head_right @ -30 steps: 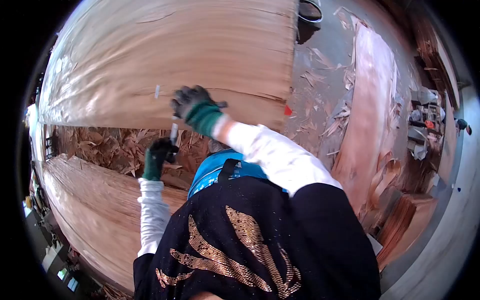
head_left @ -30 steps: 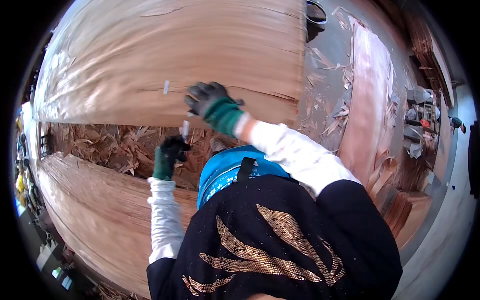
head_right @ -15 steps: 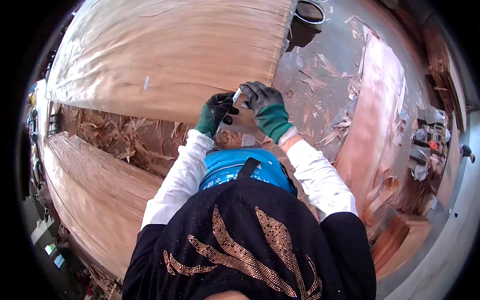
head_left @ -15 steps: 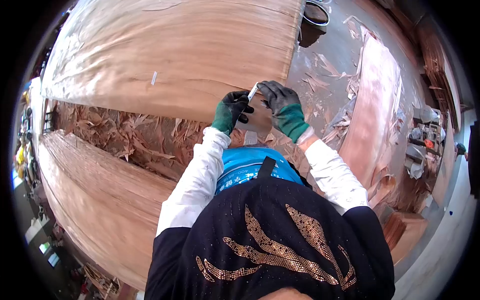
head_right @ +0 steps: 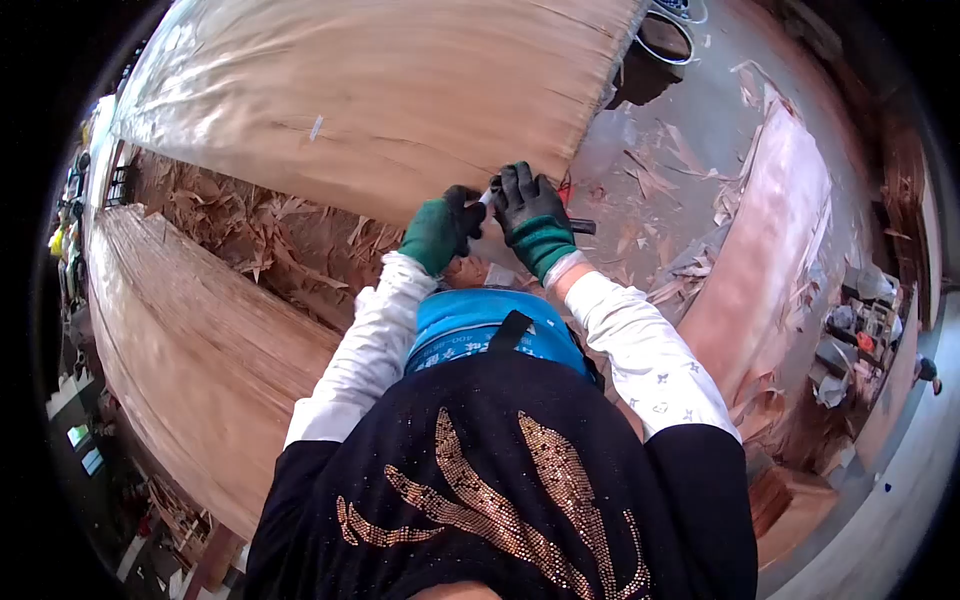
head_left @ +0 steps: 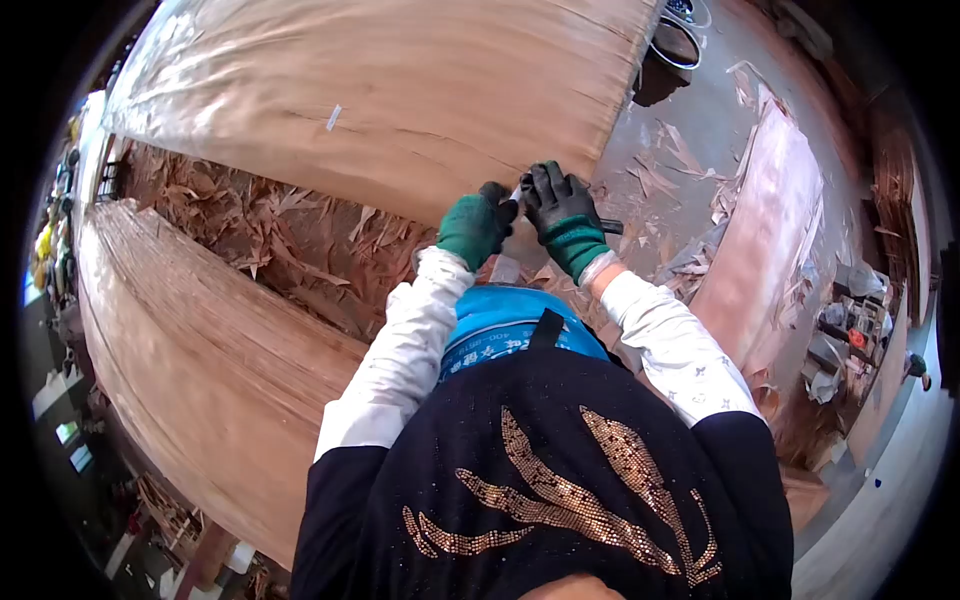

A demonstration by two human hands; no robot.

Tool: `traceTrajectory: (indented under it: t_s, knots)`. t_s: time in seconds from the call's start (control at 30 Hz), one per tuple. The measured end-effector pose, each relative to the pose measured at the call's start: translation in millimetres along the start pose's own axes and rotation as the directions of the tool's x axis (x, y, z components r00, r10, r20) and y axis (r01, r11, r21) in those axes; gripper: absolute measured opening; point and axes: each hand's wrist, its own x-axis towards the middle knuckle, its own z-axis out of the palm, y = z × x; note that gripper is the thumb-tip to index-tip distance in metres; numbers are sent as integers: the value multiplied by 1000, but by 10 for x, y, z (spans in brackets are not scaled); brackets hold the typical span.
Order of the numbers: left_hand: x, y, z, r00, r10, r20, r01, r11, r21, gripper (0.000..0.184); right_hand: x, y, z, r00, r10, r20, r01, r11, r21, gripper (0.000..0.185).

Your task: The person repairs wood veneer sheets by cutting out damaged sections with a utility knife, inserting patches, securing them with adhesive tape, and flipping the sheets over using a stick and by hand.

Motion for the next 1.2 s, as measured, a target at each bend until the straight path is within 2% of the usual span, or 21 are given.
traceTrajectory:
  t_s: [0.03, 0.07, 0.1, 0.13, 0.17, 0.2, 0.33, 0.47, 0.57, 0.6, 0.63, 0.7, 0.73, 0.8, 0.83, 0.87, 0.93, 1.0, 1.1, 1.13, 1.2]
  knots:
    - [2, -144, -108, 999, 43, 12, -45, 945, 325, 21, 6, -10, -15, 1000, 7, -11, -7, 1000, 19, 47]
    - [-5, -375, -257, 964, 263, -39, -188, 781, 595, 14, -10, -20, 45, 1000, 2, -18, -3, 999, -46, 48]
    - [-78, -361, -476, 980, 192, -56, -118, 782, 612, 13, -20, -21, 93, 1000, -4, -13, 3, 998, -57, 48]
    - [-143, -333, -643, 995, -39, -92, 52, 989, 137, 13, -19, -17, 126, 1000, -8, -8, 7, 998, -70, 48]
    - [-202, -334, -751, 967, -254, -6, 233, 898, -373, 14, -30, -7, 153, 1000, -13, -1, 13, 997, -81, 48]
    - [-185, -475, -754, 979, -204, 11, 178, 826, -534, 18, -15, 6, 117, 999, -25, -23, 22, 990, -136, 47]
    - [-131, -606, -642, 971, -220, -93, 107, 749, -654, 27, 307, -23, -199, 956, 111, 271, -123, 992, 27, 44]
    - [-121, -656, -623, 977, -206, -60, 102, 690, -717, 29, 580, -460, -190, 996, -18, -89, 29, 992, 119, 43]
    - [-178, -566, -602, 975, -192, -108, 66, 724, -686, 31, 807, -734, 58, 989, -110, -98, 110, 994, -14, 41]
    - [-142, -718, -565, 985, -131, -108, 28, 755, -655, 32, 863, -781, 146, 994, -86, 62, 82, 995, 64, 38]
    - [-184, -645, -569, 987, -57, -148, -60, 728, -683, 35, 855, -802, 187, 995, -97, 33, 96, 995, 17, 38]
    - [-326, -491, -676, 983, -131, -132, 54, 882, -468, 31, 806, -794, 229, 983, -121, -139, 117, 992, -35, 40]
    - [-271, -827, -735, 990, 19, -138, -30, 996, -78, 27, 799, -807, 235, 992, -111, -65, 108, 992, -59, 42]
    - [-308, -1147, -1282, 993, 35, -114, 25, 876, 481, 18, 815, -830, 242, 994, -105, -1, 105, 993, -62, 44]
    - [-447, -1093, -1666, 983, -88, -161, 170, 771, 613, 13, 808, -816, 224, 993, -118, -22, 116, 991, -67, 44]
    - [-617, -1283, -2111, 961, -141, -240, 260, 764, 590, 16, 794, -806, 216, 993, -117, -34, 115, 991, -62, 42]
    - [-1213, -1705, -3223, 847, -321, -424, 350, 937, -10, 22, 843, -772, 259, 991, -110, -79, 110, 994, -6, 41]
    - [-1831, -1976, -4170, 711, -413, -569, 215, 898, -383, 28, 793, -725, 256, 990, -130, -46, 132, 990, 45, 41]
    - [-2242, -2123, -5215, 492, -418, -764, 152, 905, -397, 27, 1023, -506, -287, 947, -191, 257, 91, 930, 357, 42]
    - [-2211, -2089, -5457, 481, -397, -781, 157, 916, -369, 28, 1255, -459, -447, 890, -140, 434, -87, 881, 464, 47]
    - [-1965, -1796, -5658, 512, -291, -808, 49, 949, -310, 27, 1538, -238, -593, 937, -137, 321, -145, 685, 714, 49]
